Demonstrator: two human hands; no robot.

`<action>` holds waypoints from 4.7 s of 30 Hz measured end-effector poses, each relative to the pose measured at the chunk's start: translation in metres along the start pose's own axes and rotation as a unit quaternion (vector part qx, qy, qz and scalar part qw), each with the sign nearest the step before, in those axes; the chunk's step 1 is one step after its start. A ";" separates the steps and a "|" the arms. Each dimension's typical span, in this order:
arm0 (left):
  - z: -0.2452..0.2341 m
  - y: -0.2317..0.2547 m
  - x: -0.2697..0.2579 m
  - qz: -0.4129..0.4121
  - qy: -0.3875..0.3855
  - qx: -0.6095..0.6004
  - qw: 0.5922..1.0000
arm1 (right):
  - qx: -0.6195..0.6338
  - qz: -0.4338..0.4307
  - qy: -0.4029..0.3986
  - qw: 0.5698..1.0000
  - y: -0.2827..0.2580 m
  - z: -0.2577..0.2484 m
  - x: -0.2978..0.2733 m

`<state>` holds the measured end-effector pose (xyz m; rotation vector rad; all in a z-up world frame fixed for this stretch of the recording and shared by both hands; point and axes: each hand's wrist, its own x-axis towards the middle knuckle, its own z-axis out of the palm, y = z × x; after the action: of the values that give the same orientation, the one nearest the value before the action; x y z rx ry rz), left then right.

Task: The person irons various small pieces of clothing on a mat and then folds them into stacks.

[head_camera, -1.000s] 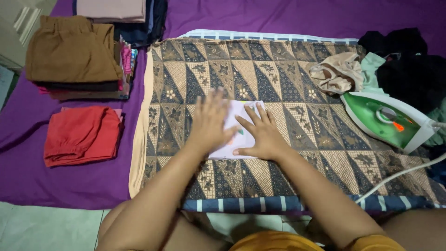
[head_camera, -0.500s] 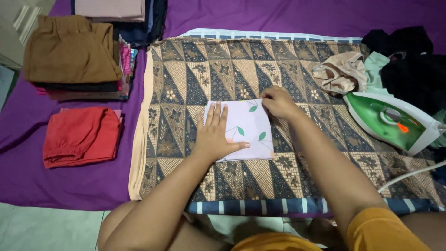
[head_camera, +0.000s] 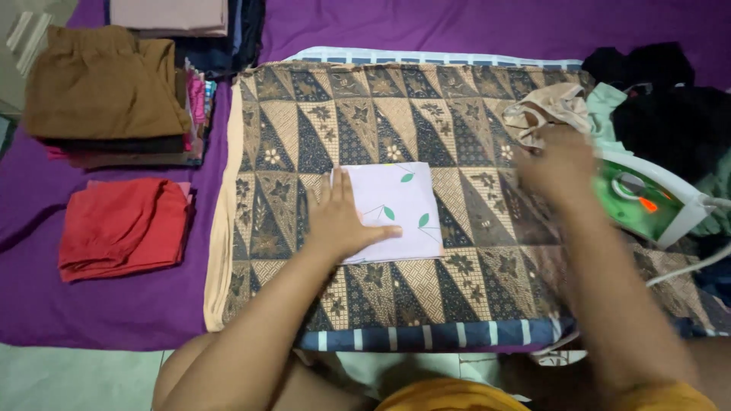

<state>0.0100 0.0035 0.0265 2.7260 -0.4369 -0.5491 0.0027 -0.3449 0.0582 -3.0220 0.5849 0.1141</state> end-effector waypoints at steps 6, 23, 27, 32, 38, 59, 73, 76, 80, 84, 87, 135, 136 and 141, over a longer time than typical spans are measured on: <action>-0.027 -0.022 0.016 -0.022 0.012 -0.141 0.990 | -0.249 0.188 -0.048 0.949 0.149 0.001 0.010; -0.015 -0.067 0.039 -0.140 0.311 -0.333 0.879 | 0.004 -0.272 -0.109 0.956 -0.129 -0.006 -0.104; -0.023 -0.083 0.044 -0.122 0.343 -0.375 0.852 | 0.012 -0.462 0.036 0.886 -0.177 0.011 -0.121; -0.021 -0.096 0.056 -0.122 0.383 -0.354 0.844 | 0.000 -0.502 0.018 0.865 -0.187 0.004 -0.126; -0.023 -0.082 0.049 -0.066 0.403 -0.372 0.834 | -0.026 -0.417 -0.013 0.909 -0.142 -0.015 -0.099; 0.056 0.052 -0.037 0.262 -0.028 0.038 0.964 | -0.072 -0.096 0.012 0.993 -0.018 0.014 0.003; 0.041 0.077 0.021 -0.044 -0.103 -0.790 0.603 | -0.104 0.096 0.010 0.990 0.105 0.024 -0.020; 0.025 0.107 0.012 0.003 -0.169 -0.869 0.465 | -0.089 0.093 0.021 0.991 0.107 0.026 -0.017; 0.045 0.112 0.016 -0.022 -0.169 -0.907 0.385 | -0.074 0.088 0.031 0.993 0.104 0.021 -0.020; 0.113 0.064 0.041 -0.131 -0.040 -0.854 0.502 | -0.086 0.092 0.031 0.992 0.107 0.027 -0.017; 0.108 0.056 0.024 -0.194 0.015 -0.658 0.728 | -0.097 0.090 0.022 0.991 0.104 0.021 -0.018; 0.093 0.109 0.024 0.121 0.263 -0.186 0.939 | -0.057 -0.276 -0.019 0.959 0.070 -0.006 -0.086; 0.089 0.107 0.020 0.123 0.245 -0.067 0.959 | -0.062 -0.270 -0.009 0.961 0.072 -0.008 -0.092; 0.096 0.094 0.013 0.003 0.223 -0.071 0.972 | -0.054 -0.115 0.069 0.990 0.035 0.008 -0.085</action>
<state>-0.0405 -0.1101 -0.0263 2.5988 -0.2758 0.0408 -0.0900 -0.3453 0.0557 -3.1944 0.2407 -0.0773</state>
